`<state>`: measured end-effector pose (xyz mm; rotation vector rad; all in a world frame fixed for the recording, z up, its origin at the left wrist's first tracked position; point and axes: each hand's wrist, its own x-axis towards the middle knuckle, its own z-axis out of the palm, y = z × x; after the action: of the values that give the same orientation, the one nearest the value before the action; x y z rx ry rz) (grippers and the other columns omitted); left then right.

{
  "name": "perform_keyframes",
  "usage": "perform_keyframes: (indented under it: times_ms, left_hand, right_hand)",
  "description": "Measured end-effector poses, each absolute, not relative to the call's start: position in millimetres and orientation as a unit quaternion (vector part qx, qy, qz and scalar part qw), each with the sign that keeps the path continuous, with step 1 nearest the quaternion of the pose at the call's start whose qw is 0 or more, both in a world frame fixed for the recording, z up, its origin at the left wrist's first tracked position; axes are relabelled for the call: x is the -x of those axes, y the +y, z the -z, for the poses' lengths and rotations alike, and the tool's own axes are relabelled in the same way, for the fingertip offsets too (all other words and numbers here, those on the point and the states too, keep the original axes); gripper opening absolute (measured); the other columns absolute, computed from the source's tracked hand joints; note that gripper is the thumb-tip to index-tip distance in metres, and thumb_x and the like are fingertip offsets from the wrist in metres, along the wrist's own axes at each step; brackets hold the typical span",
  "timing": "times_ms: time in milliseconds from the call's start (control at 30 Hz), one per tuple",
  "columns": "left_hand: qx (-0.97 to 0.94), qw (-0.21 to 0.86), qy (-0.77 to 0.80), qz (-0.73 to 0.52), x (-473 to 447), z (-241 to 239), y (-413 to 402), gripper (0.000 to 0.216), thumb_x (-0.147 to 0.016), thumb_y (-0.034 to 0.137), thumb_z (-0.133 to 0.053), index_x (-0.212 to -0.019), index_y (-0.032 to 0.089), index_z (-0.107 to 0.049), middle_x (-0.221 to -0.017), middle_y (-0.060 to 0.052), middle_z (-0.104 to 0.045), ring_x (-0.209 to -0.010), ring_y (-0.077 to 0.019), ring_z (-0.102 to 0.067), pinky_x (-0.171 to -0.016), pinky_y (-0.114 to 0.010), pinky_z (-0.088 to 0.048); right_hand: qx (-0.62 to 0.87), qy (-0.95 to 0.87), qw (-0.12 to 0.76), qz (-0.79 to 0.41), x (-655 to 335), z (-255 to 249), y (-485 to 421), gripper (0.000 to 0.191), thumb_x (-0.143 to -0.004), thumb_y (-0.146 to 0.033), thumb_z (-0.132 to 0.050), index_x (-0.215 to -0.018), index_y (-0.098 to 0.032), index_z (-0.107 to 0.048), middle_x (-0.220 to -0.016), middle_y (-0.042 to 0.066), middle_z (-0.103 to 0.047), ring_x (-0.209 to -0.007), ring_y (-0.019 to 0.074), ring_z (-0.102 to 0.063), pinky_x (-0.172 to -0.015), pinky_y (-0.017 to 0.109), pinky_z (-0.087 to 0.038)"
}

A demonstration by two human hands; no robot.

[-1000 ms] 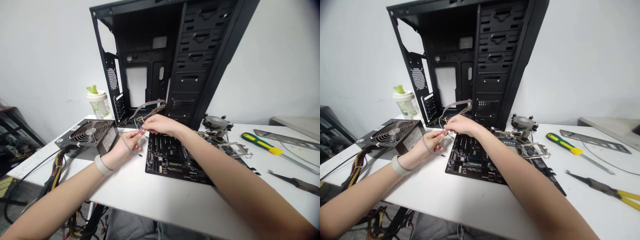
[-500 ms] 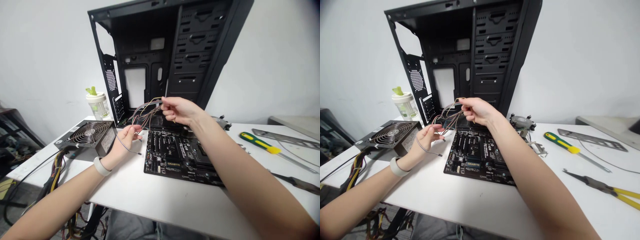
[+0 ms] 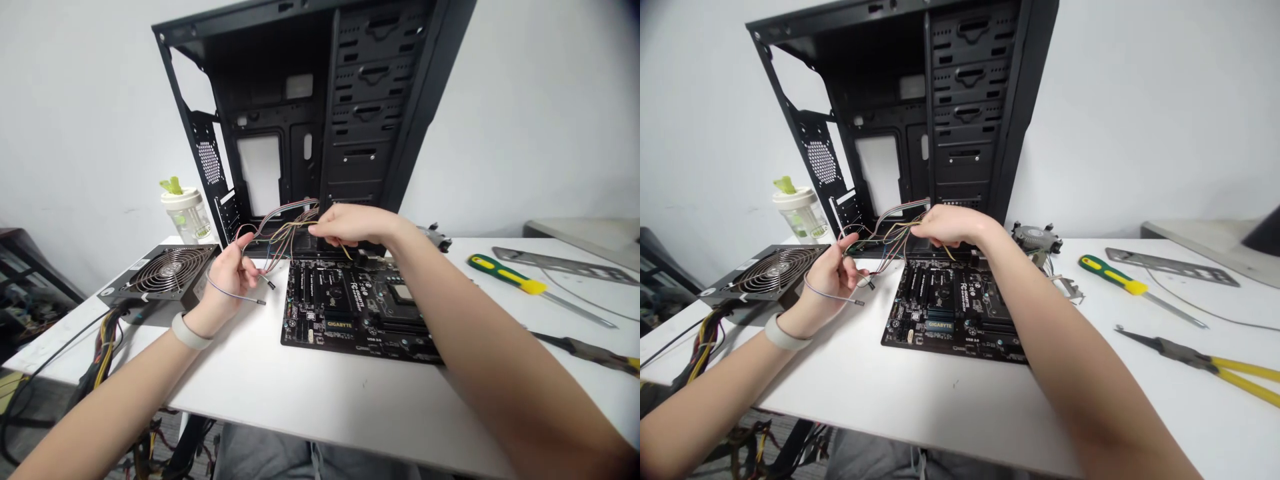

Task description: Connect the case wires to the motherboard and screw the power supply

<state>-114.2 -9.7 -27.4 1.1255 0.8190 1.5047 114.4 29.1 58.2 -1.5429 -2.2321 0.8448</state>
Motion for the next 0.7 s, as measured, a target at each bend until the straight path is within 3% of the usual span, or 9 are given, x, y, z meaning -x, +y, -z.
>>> perform_keyframes:
  times_ms: [100, 267, 400, 600, 700]
  left_hand:
    - [-0.392, 0.555, 0.369, -0.634, 113.7, 18.2, -12.1, 0.04, -0.089, 0.04, -0.059, -0.118, 0.011, -0.056, -0.045, 0.009, -0.051, -0.037, -0.0065, -0.048, -0.055, -0.019, -0.05]
    - [-0.369, 0.584, 0.386, -0.611, 111.3, 12.6, -14.3, 0.024, -0.095, 0.031, -0.05, -0.1, 0.01, -0.061, -0.042, 0.007, -0.05, -0.039, -0.0069, -0.05, -0.056, -0.018, -0.05]
    - [-0.405, 0.572, 0.388, -0.598, 111.9, 15.5, -13.7, 0.025, -0.092, 0.036, -0.054, -0.091, 0.012, -0.062, -0.042, 0.007, -0.048, -0.038, -0.007, -0.048, -0.058, -0.021, -0.052]
    - [-0.484, 0.546, 0.332, -0.598, 114.2, 21.7, -10.3, 0.044, -0.079, 0.045, -0.07, -0.111, 0.017, -0.057, -0.052, 0.007, -0.056, -0.04, -0.0067, -0.047, -0.048, -0.02, -0.043]
    - [-0.507, 0.552, 0.319, -0.58, 113.6, 24.4, -9.7, 0.05, -0.074, 0.047, -0.074, -0.109, 0.017, -0.057, -0.052, 0.007, -0.057, -0.04, -0.007, -0.046, -0.049, -0.021, -0.044]
  right_hand:
    - [0.531, -0.776, 0.121, -0.317, -123.8, -64.7, 27.2, 0.048, -0.094, -0.033, -0.049, -0.05, -0.017, -0.045, -0.048, -0.002, -0.042, -0.038, 0.0049, -0.031, -0.04, 0.024, -0.024]
    - [0.529, -0.728, 0.289, -0.327, -138.7, -75.1, 27.4, 0.037, -0.094, -0.041, -0.052, -0.064, -0.018, -0.055, -0.05, -0.004, -0.04, -0.04, 0.0042, -0.03, -0.04, 0.022, -0.023]
    - [0.516, -0.717, 0.35, -0.311, -151.3, -80.9, 26.4, 0.031, -0.091, -0.036, -0.057, -0.067, -0.018, -0.054, -0.052, -0.004, -0.041, -0.043, 0.0048, -0.034, -0.043, 0.023, -0.028]
    - [0.54, -0.754, 0.202, -0.314, -166.6, -92.6, 11.9, 0.013, -0.085, -0.028, -0.064, -0.078, -0.018, -0.067, -0.052, -0.004, -0.043, -0.042, 0.0043, -0.034, -0.043, 0.023, -0.024]
    - [0.542, -0.764, 0.188, -0.296, -164.4, -93.8, 9.7, 0.012, -0.085, -0.027, -0.063, -0.079, -0.019, -0.068, -0.052, -0.004, -0.043, -0.043, 0.0044, -0.034, -0.043, 0.023, -0.025]
